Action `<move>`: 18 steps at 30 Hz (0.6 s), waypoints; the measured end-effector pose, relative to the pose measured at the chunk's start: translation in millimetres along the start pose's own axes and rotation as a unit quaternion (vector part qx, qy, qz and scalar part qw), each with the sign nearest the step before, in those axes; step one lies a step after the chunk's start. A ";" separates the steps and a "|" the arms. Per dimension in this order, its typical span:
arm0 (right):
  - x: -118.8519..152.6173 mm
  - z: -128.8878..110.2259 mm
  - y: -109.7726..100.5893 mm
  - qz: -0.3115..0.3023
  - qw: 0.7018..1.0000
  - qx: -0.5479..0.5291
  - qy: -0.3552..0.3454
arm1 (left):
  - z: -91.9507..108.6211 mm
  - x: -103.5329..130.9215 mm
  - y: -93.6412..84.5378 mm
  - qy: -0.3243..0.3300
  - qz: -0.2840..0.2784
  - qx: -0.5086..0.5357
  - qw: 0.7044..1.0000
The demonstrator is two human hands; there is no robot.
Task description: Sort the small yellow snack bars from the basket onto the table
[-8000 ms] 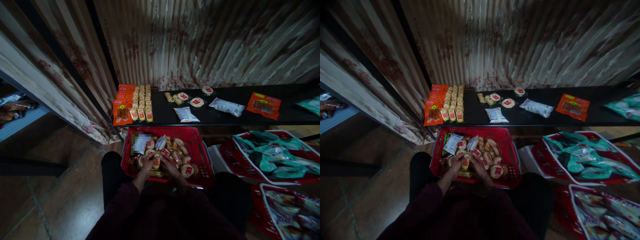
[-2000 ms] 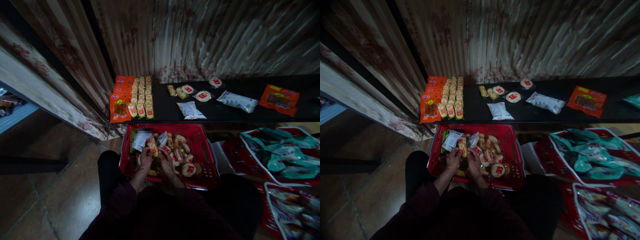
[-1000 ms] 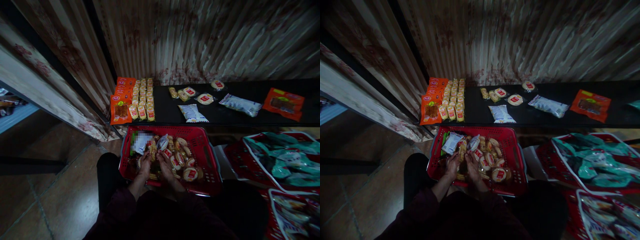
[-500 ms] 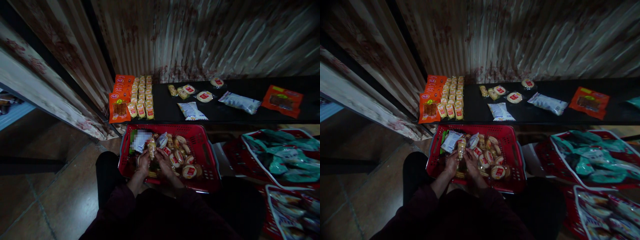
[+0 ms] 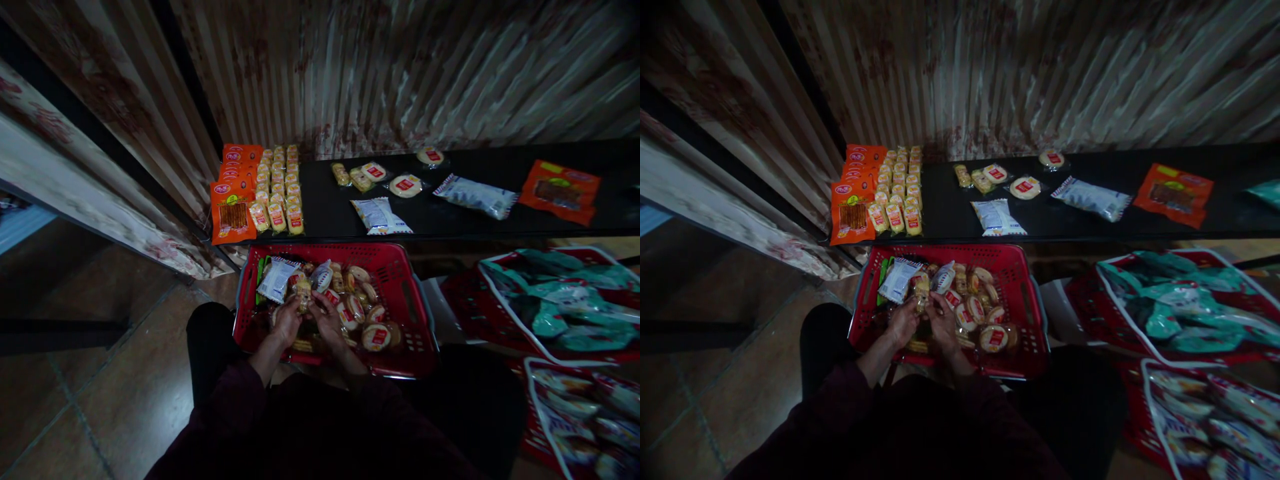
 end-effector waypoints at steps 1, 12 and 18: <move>-0.5 -0.4 0.1 0.001 1.000 0.005 -0.002 | -0.4 -1.0 -0.1 -0.002 0.002 0.008 1.000; 4.8 -3.3 6.3 -0.012 0.998 0.041 -0.036 | -0.8 -0.3 1.2 -0.034 0.041 0.088 0.995; 7.3 -6.9 9.3 -0.034 0.987 0.131 -0.092 | -5.1 -0.3 -1.0 -0.090 0.013 0.113 0.989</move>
Point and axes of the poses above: each hand's wrist, its own x-axis away from the middle knuckle, its own y-axis out of the palm, z = x × y, the point moved 4 cm from there along -x, towards the middle knuckle, and after that the axes turned 1 degree about z, right-handed, at the moved point
